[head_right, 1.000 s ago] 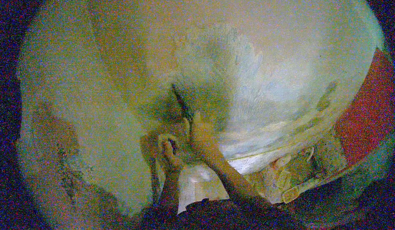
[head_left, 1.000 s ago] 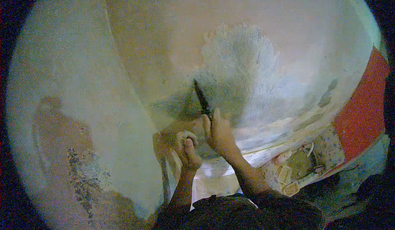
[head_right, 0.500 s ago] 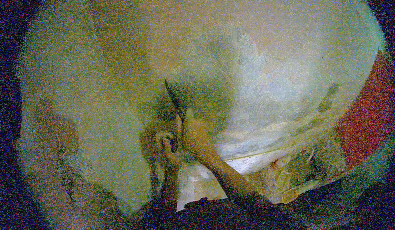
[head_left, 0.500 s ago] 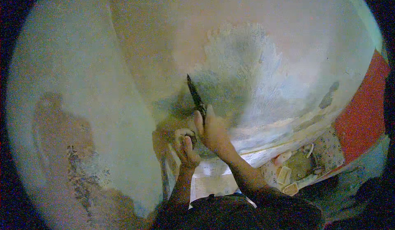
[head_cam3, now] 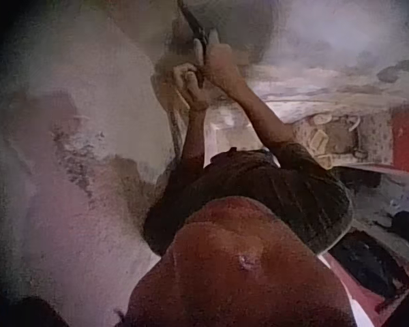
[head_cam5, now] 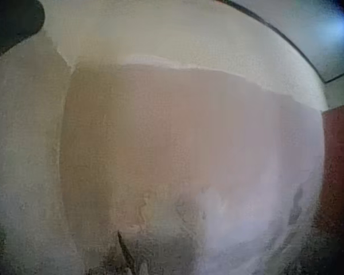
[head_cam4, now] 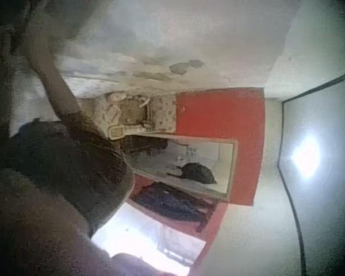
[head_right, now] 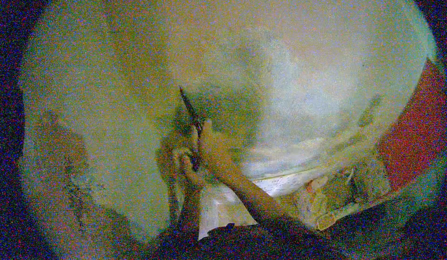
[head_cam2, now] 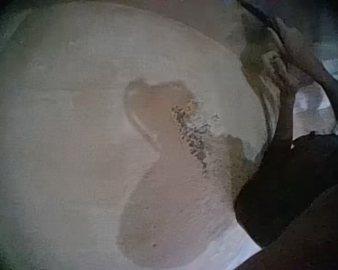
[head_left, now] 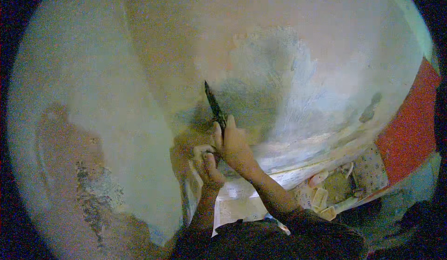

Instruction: Scrape old plaster or paint from a wall using a hand scraper tool.

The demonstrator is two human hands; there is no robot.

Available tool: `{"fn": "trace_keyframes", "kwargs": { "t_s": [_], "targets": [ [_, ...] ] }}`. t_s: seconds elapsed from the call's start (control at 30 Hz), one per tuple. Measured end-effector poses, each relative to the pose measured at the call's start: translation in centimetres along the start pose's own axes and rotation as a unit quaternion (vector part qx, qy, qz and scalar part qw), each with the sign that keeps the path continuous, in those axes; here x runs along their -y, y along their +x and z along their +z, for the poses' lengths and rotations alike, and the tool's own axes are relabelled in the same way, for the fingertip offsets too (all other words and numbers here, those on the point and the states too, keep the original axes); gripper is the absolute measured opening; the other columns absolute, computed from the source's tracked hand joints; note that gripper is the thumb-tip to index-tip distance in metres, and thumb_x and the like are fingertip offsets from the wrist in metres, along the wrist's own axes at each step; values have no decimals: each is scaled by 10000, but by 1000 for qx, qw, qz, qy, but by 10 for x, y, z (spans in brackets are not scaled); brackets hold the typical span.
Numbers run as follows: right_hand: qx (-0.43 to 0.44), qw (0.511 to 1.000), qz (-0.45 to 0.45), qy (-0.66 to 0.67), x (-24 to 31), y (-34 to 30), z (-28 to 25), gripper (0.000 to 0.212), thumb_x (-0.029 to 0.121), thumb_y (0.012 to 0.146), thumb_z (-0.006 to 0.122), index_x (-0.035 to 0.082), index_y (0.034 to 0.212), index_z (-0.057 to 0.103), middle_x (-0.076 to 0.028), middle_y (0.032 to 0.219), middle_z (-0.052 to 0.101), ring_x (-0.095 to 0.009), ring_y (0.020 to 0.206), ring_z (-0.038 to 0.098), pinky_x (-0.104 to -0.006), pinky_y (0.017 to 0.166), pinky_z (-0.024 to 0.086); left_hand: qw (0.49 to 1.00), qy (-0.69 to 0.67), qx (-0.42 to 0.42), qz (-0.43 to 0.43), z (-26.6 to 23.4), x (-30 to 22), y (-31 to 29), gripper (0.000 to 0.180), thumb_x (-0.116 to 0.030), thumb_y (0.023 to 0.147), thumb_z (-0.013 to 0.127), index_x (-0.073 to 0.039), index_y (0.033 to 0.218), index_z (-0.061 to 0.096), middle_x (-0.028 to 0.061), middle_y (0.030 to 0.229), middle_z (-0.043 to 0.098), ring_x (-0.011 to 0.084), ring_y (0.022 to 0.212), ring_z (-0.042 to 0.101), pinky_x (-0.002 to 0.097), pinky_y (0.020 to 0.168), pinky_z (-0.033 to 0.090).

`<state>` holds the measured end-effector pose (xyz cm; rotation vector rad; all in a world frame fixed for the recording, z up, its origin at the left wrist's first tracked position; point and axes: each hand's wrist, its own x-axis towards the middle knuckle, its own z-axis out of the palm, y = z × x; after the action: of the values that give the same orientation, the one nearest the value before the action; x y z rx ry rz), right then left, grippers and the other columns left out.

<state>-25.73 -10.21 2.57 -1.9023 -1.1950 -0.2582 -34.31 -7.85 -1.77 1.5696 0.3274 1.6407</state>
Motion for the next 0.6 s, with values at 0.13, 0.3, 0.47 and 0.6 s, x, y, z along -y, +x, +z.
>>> {"fn": "trace_keyframes", "kwargs": {
  "t_s": [0.13,0.3,0.47,0.6],
  "targets": [
    [49,996,31,70,18,-6,-19,257,226,863,498,-24,880,438,-224,576,545,-424,533,533,-474,475,408,999,3,8,-40,-12,2,-6,253,-264,871,378,-44,776,461,33,673,426,115,595,377,253,531,304],
    [-43,996,-31,70,0,-21,-20,262,237,867,485,-20,875,435,-229,574,541,-426,538,534,-474,475,410,998,-53,26,-3,-19,8,-13,247,-246,868,381,-26,796,467,49,726,444,129,635,407,253,548,324],
    [21,997,38,71,30,-1,-21,264,240,871,481,-17,846,428,-241,591,542,-431,560,537,-475,483,407,998,-28,40,-39,-17,3,-16,230,-233,857,396,-18,807,457,63,742,448,133,649,410,245,571,340],
    [24,997,12,72,8,-6,-28,282,257,872,485,-18,840,428,-242,593,544,-434,554,534,-471,492,414,998,-41,33,-46,-15,0,-15,224,-234,855,393,-22,810,450,70,748,449,132,654,406,242,578,341]
  ]
}}
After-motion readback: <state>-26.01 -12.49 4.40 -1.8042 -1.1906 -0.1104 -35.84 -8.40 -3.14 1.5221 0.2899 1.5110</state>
